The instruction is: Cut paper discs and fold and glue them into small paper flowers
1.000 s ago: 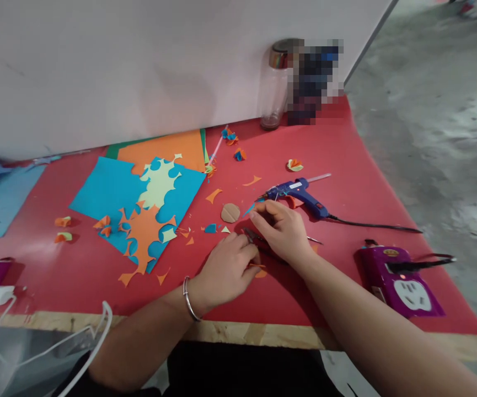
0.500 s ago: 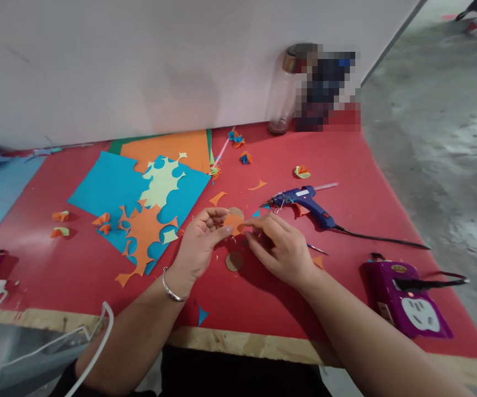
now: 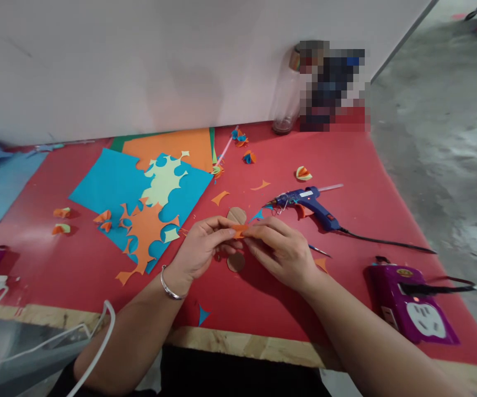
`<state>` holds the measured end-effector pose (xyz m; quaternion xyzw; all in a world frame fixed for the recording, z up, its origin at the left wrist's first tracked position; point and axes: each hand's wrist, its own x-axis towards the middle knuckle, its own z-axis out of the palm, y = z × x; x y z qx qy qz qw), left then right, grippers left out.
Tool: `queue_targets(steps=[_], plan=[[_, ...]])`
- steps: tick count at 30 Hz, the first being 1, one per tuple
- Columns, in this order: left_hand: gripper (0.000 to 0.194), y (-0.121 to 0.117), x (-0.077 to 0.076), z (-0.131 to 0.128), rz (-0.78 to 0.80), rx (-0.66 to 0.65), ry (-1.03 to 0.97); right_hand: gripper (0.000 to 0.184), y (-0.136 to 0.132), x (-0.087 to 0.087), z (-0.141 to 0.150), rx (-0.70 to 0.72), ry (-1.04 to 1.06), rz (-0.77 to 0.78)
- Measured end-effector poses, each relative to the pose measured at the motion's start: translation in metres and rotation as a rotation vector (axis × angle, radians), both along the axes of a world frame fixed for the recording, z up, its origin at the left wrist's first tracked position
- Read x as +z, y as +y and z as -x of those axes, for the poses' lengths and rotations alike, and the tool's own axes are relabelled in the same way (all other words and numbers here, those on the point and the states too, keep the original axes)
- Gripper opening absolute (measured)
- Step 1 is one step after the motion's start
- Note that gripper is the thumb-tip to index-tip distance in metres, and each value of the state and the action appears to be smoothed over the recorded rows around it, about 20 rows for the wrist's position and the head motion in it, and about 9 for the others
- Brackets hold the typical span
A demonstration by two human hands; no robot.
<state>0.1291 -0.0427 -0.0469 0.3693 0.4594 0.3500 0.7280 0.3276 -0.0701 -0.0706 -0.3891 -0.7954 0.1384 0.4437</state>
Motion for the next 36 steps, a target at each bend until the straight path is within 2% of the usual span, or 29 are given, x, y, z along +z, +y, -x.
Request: queue_targets(steps=[4,9,14,22,27,36], plan=[[0.027,0.000,-0.003,0.002,-0.102,0.002,0.065,0.016,0.002,-0.001,0.002,0.017,0.090,0.123],[0.030,-0.002,-0.010,0.002,-0.250,0.000,0.031,0.013,0.005,0.000,0.003,-0.021,0.151,0.284],[0.036,-0.004,-0.016,-0.001,-0.365,0.023,0.091,0.012,0.006,0.002,0.006,-0.049,0.222,0.378],[0.041,-0.006,-0.015,-0.008,-0.372,0.154,0.111,0.016,0.006,0.007,0.010,-0.084,0.343,0.565],[0.040,-0.007,-0.011,-0.008,-0.387,0.149,0.126,0.017,0.007,0.005,0.010,-0.080,0.342,0.598],[0.038,-0.007,-0.011,-0.008,-0.411,0.161,0.134,0.018,0.006,0.005,0.010,-0.081,0.340,0.529]])
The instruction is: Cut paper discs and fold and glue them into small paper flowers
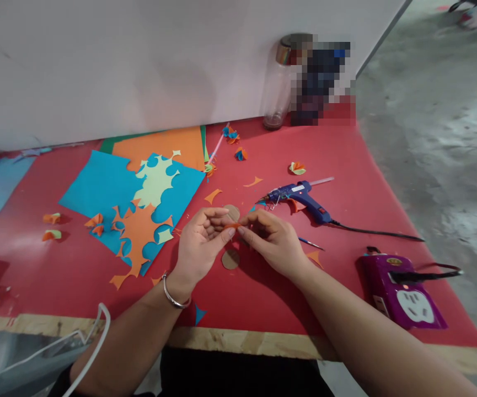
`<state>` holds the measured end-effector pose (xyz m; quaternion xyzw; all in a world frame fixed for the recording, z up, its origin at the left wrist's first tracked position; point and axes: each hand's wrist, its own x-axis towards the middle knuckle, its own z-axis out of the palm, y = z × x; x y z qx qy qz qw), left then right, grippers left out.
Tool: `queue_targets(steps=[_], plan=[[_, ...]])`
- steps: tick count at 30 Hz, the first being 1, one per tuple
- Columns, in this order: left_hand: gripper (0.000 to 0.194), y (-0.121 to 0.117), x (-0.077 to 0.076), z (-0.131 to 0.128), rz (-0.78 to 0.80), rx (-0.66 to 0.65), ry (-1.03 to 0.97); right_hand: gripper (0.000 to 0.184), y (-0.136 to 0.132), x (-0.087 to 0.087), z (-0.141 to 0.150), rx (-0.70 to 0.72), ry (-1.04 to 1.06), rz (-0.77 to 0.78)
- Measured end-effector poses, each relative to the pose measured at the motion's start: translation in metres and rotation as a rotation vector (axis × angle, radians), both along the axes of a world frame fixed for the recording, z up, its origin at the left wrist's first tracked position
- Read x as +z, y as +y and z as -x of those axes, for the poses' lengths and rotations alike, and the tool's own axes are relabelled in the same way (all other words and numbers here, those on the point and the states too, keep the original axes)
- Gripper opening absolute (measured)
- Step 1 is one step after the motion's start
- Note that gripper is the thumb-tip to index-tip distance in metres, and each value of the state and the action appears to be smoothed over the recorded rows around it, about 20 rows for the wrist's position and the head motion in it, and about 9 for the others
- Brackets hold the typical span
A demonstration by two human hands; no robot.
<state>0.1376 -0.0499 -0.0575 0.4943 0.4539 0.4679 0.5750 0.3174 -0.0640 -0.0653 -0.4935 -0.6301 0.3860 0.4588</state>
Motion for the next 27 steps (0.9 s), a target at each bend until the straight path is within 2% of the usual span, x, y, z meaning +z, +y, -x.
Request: queue_targets(steps=[8,17,27], plan=[[0.035,0.000,0.001,0.000,-0.009,-0.025,0.065,0.017,0.000,-0.001,-0.002,0.011,-0.054,-0.022],[0.025,-0.001,0.003,0.004,-0.107,-0.071,0.198,0.016,0.001,0.000,-0.001,0.050,-0.057,0.090],[0.026,0.005,0.009,0.014,-0.031,-0.158,0.236,0.024,0.001,0.001,-0.006,0.136,-0.140,0.032]])
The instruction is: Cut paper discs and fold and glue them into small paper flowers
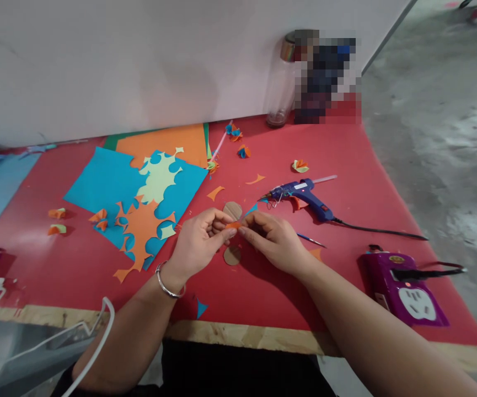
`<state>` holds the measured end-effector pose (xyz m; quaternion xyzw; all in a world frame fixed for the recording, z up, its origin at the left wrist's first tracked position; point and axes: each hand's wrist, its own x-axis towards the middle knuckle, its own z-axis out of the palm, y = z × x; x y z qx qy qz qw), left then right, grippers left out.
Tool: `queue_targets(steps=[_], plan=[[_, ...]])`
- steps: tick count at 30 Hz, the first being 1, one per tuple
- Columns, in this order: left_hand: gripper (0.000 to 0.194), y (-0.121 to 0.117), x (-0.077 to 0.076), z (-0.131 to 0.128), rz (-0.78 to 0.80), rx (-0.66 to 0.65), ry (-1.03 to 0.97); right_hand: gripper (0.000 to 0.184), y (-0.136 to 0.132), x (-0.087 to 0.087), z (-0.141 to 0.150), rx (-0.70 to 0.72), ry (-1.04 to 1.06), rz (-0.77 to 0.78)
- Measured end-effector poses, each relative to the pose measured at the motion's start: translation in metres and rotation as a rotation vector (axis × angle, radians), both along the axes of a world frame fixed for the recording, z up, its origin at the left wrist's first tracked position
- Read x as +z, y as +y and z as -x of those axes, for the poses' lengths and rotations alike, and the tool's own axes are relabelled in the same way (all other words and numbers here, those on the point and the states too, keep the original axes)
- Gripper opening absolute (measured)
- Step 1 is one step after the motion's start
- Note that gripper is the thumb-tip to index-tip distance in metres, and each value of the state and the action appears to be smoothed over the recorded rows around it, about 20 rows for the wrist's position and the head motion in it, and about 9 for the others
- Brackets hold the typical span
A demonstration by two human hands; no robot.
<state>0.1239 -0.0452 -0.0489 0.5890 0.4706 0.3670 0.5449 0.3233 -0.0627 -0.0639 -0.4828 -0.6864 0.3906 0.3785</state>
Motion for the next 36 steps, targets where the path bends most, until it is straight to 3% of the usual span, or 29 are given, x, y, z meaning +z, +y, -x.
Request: queue_targets(steps=[10,20,28,36], plan=[[0.029,0.0017,0.0009,0.0069,0.041,-0.054,-0.023,0.018,0.0009,0.0003,-0.0003,0.028,0.015,0.034],[0.012,-0.0046,0.0018,-0.0001,-0.071,-0.040,0.068,0.022,0.0011,0.0012,-0.0013,0.046,0.017,0.031],[0.027,0.0003,0.0033,0.0053,0.019,-0.063,0.012,0.034,0.0038,0.0046,-0.0044,0.006,0.110,0.130],[0.032,0.0004,-0.0015,0.0025,0.026,-0.034,-0.032,0.025,0.0021,0.0030,-0.0035,-0.002,0.155,0.132]])
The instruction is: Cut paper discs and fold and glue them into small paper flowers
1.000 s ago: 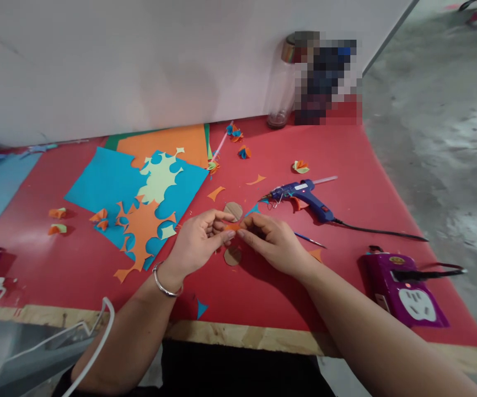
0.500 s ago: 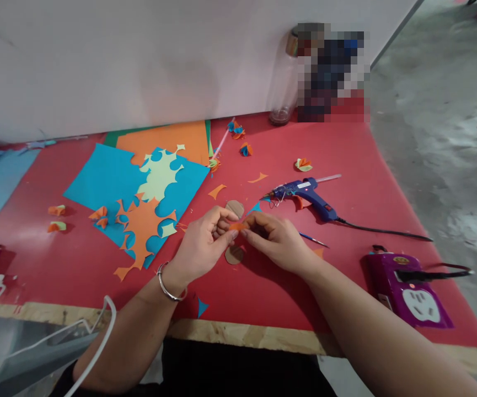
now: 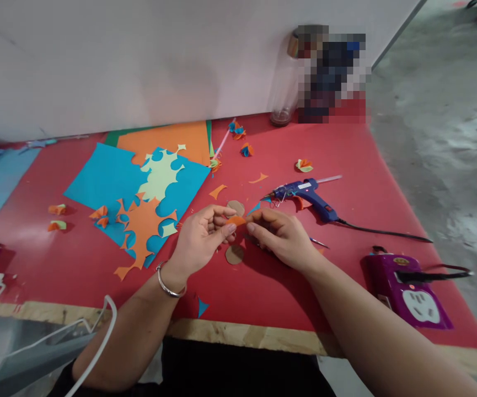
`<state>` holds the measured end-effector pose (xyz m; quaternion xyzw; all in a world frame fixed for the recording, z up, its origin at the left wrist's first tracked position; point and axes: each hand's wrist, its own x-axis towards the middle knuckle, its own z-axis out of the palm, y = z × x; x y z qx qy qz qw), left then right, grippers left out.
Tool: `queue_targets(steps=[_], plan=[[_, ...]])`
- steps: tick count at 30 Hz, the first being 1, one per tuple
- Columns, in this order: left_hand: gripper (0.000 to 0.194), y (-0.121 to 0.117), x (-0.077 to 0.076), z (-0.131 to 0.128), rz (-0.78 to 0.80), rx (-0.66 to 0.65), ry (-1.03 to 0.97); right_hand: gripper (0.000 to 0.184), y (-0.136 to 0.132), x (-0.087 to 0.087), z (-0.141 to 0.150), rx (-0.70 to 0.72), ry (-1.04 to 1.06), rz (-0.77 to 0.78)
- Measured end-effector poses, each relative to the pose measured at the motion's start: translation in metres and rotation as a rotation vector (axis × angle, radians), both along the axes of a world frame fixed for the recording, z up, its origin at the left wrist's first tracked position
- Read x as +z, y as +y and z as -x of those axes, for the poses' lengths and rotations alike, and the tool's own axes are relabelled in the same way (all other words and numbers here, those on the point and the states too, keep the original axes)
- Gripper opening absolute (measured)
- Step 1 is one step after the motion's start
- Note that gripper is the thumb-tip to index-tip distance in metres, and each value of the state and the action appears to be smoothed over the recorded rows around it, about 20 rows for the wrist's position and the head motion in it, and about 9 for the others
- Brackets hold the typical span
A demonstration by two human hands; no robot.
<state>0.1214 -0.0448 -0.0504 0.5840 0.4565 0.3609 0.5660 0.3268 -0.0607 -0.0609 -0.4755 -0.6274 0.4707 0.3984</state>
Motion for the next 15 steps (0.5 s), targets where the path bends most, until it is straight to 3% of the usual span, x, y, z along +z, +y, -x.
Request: queue_targets(steps=[10,15], plan=[[0.031,0.0035,0.0004,0.0033,-0.005,0.056,0.032,0.022,-0.0021,0.0004,-0.0009,-0.159,-0.051,-0.172],[0.031,0.0039,0.0021,0.0012,-0.031,0.084,-0.015,0.025,-0.0030,-0.0005,0.0028,-0.193,-0.019,-0.150]])
